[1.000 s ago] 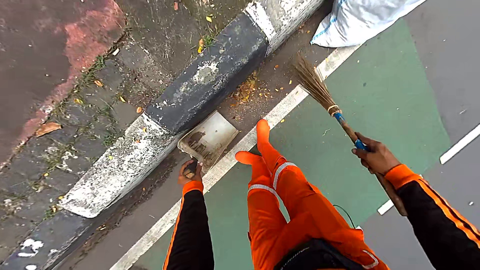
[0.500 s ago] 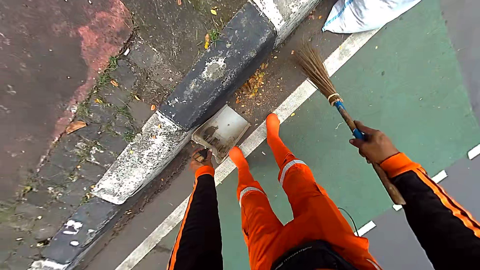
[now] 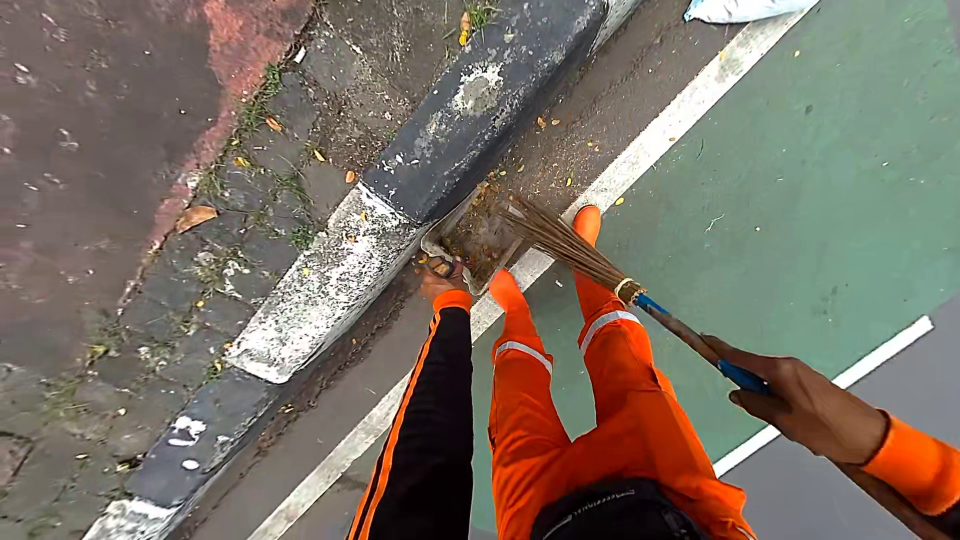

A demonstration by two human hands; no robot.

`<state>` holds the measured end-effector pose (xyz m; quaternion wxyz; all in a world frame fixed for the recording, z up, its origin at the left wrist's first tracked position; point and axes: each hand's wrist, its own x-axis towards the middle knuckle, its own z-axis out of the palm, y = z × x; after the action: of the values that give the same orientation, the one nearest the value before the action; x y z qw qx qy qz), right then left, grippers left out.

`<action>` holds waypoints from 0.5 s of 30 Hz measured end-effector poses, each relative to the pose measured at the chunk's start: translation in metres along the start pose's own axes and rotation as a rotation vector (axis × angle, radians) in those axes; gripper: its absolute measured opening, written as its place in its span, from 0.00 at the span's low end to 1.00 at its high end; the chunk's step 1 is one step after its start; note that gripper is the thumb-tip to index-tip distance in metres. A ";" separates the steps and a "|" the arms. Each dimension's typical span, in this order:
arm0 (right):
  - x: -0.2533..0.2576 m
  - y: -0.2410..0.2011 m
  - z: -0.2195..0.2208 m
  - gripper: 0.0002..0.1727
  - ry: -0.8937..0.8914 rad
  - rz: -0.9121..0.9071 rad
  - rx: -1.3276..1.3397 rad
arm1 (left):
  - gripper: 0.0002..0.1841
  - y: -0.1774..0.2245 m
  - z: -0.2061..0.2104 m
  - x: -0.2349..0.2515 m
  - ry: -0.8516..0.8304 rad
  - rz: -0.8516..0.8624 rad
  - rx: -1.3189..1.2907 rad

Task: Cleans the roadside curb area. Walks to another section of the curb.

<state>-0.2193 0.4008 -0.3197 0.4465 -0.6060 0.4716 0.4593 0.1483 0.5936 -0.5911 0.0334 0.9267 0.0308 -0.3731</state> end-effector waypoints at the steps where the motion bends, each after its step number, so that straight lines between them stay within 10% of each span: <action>1: -0.005 0.004 -0.004 0.45 0.102 0.024 0.027 | 0.30 -0.006 0.001 0.002 -0.010 -0.007 -0.002; 6: 0.124 -0.041 -0.038 0.42 0.323 0.232 0.063 | 0.30 -0.024 0.014 0.011 0.001 -0.008 -0.016; 9: 0.186 -0.091 0.011 0.44 0.157 0.126 -0.094 | 0.27 -0.026 0.014 0.009 0.026 0.017 -0.059; 15: 0.046 -0.058 0.078 0.46 -0.204 -0.036 -0.086 | 0.29 -0.038 0.001 0.007 0.028 0.059 -0.083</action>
<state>-0.1669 0.4781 -0.3720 0.4741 -0.5830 0.3925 0.5304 0.1499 0.6320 -0.5979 0.0822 0.9301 0.0194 -0.3574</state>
